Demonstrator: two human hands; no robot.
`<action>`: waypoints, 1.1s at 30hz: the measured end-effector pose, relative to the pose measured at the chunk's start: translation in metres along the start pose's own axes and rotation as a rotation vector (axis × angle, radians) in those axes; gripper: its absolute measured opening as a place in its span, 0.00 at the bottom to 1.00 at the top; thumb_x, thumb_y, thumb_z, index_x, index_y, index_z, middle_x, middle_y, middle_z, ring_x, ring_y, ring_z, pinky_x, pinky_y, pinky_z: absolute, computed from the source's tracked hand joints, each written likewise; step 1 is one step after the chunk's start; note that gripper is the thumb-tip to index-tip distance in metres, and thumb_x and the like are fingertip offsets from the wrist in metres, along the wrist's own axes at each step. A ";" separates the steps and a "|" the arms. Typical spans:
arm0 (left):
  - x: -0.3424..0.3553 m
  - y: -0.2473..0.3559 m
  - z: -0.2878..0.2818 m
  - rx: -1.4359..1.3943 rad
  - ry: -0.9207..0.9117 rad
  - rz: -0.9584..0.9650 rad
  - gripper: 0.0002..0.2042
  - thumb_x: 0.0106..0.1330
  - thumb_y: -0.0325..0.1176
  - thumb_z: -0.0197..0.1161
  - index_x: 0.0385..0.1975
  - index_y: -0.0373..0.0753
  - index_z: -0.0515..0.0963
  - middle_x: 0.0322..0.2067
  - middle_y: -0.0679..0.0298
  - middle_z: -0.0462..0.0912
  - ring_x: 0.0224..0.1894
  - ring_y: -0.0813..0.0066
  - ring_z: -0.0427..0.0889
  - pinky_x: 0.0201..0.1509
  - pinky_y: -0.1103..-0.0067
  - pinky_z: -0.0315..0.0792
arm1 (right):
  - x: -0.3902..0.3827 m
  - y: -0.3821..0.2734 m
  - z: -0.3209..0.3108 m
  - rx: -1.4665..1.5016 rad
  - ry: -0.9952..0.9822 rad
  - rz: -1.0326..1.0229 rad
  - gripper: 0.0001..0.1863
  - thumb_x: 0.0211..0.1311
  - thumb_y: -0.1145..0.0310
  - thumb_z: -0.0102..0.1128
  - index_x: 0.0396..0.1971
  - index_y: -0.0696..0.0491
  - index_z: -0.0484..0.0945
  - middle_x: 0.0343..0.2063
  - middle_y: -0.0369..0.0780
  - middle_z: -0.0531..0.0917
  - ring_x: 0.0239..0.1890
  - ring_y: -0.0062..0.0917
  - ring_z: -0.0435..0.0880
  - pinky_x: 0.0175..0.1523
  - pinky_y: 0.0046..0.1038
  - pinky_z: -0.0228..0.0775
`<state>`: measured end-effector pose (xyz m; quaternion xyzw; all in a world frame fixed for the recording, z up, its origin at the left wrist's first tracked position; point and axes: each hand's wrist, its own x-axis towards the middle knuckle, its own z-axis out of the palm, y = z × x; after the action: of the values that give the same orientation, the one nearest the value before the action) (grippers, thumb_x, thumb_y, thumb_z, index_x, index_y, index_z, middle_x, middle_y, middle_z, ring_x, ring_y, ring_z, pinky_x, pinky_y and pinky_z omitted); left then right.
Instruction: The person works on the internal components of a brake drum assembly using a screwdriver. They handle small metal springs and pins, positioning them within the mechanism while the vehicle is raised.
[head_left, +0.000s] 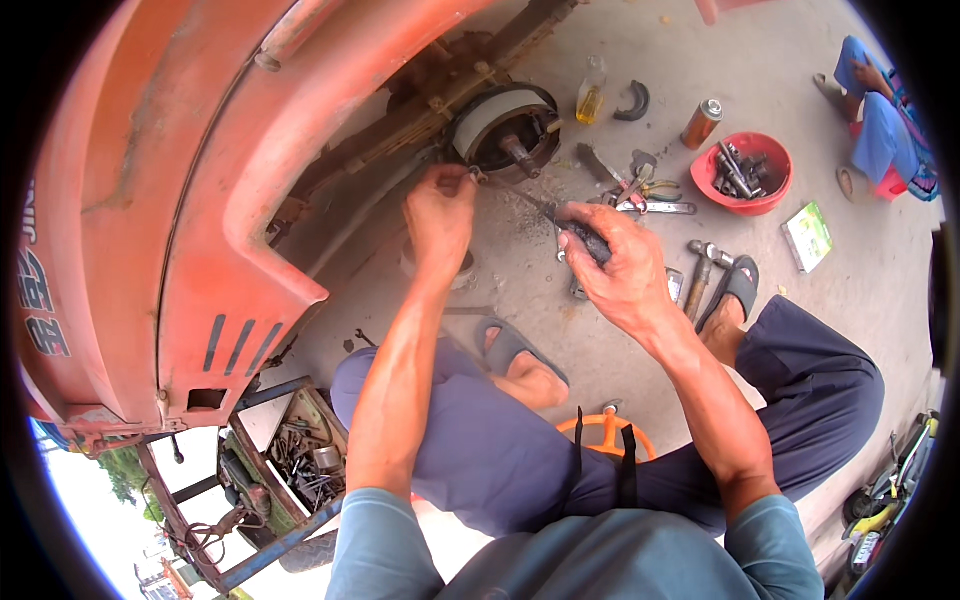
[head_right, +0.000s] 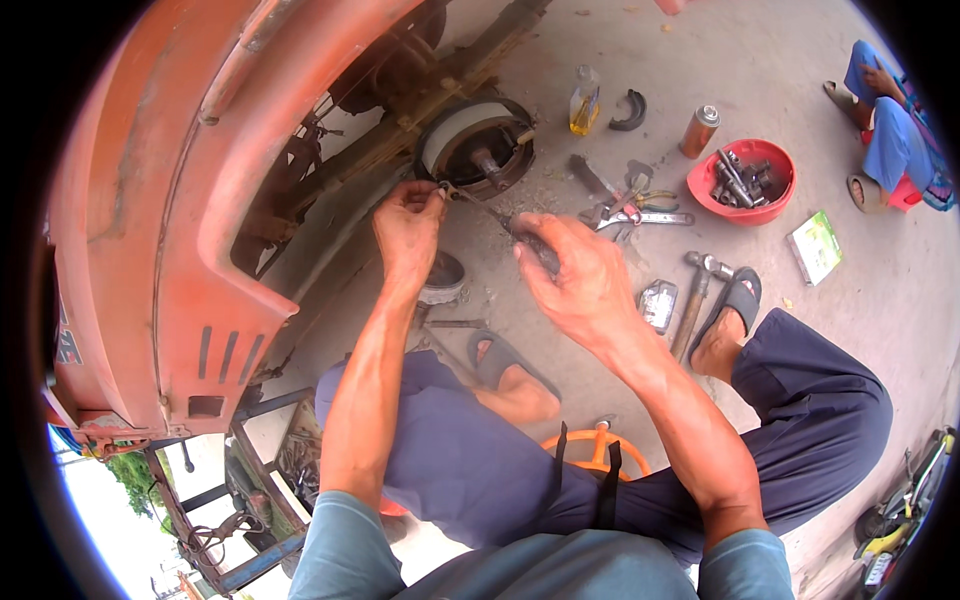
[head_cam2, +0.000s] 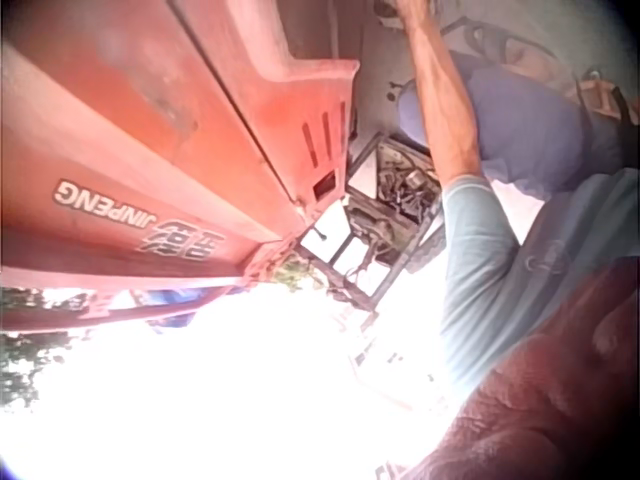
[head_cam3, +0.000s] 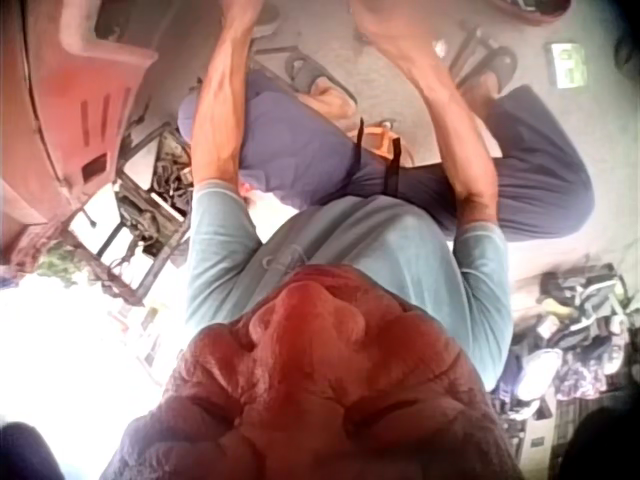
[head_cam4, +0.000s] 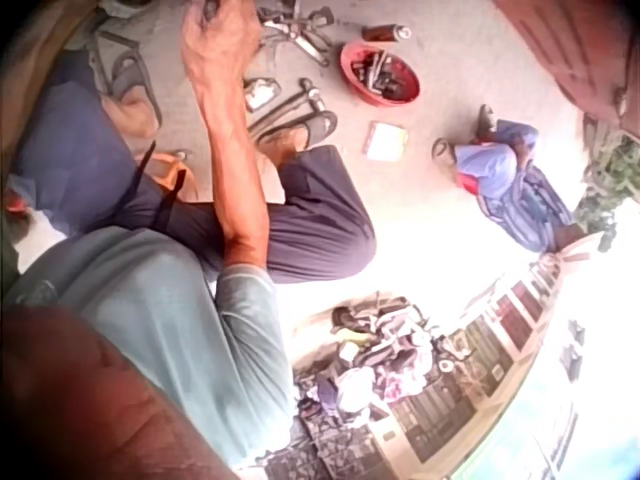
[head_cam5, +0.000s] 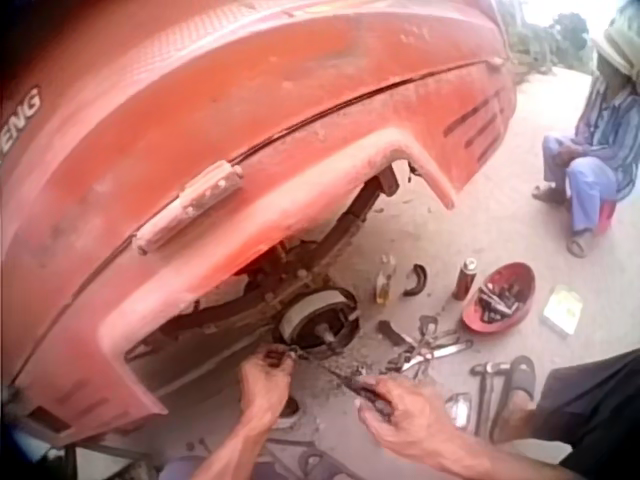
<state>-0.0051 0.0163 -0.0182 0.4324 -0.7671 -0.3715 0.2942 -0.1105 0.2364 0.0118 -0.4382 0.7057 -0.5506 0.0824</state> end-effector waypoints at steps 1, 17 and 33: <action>0.001 0.001 0.000 0.015 -0.008 -0.013 0.08 0.65 0.30 0.69 0.39 0.32 0.85 0.27 0.61 0.87 0.29 0.76 0.84 0.36 0.77 0.76 | 0.001 -0.001 0.001 -0.012 0.004 -0.013 0.14 0.63 0.72 0.67 0.49 0.55 0.83 0.38 0.46 0.87 0.37 0.44 0.87 0.42 0.38 0.79; 0.013 0.024 -0.014 0.243 -0.094 0.013 0.10 0.60 0.33 0.74 0.34 0.33 0.84 0.28 0.56 0.88 0.32 0.64 0.88 0.41 0.70 0.79 | 0.033 -0.020 0.005 -0.129 -0.079 -0.016 0.11 0.63 0.69 0.66 0.44 0.55 0.84 0.30 0.48 0.85 0.30 0.50 0.84 0.35 0.46 0.77; 0.027 0.023 -0.022 0.261 -0.176 0.006 0.09 0.60 0.30 0.72 0.33 0.31 0.84 0.24 0.60 0.86 0.29 0.72 0.85 0.37 0.73 0.77 | 0.072 -0.050 -0.002 -0.235 -0.198 0.000 0.11 0.58 0.70 0.62 0.36 0.60 0.85 0.25 0.54 0.85 0.31 0.53 0.86 0.41 0.47 0.80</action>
<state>-0.0101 -0.0067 0.0162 0.4302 -0.8331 -0.3044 0.1683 -0.1289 0.1861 0.0810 -0.4968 0.7539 -0.4182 0.0997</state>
